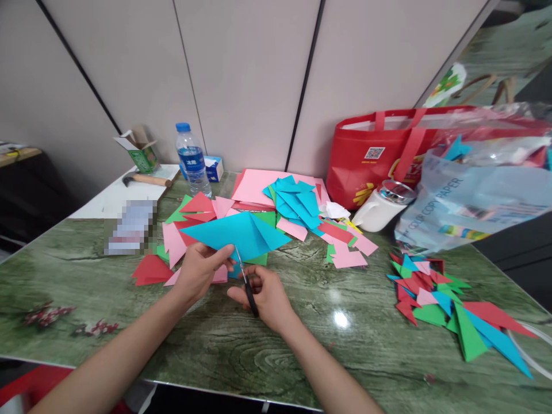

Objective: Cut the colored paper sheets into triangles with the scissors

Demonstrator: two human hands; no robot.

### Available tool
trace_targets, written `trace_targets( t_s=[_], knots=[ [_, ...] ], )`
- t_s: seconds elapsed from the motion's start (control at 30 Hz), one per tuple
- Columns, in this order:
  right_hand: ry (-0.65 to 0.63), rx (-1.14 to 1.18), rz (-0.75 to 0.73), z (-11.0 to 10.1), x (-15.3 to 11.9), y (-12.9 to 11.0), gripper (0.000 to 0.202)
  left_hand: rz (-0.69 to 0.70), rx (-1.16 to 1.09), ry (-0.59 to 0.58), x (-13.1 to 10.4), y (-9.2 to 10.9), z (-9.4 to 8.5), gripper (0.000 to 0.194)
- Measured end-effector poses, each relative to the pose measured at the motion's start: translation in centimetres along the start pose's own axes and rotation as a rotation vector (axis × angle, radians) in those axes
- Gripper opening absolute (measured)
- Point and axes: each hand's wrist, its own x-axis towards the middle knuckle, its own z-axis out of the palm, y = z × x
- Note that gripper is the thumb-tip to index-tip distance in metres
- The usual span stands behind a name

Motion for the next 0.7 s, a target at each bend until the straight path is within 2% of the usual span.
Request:
trace_targets(
  t_s=[0.23, 0.7],
  knots=[
    [-0.005, 0.041, -0.069, -0.11, 0.08, 0.05, 0.045, 0.0, 0.03, -0.058, -0.18, -0.44, 0.0, 0.018],
    [0.031, 0.024, 0.014, 0.26, -0.18, -0.65, 0.049, 0.0, -0.01, -0.065, -0.13, -0.21, 0.13, 0.015]
  ],
)
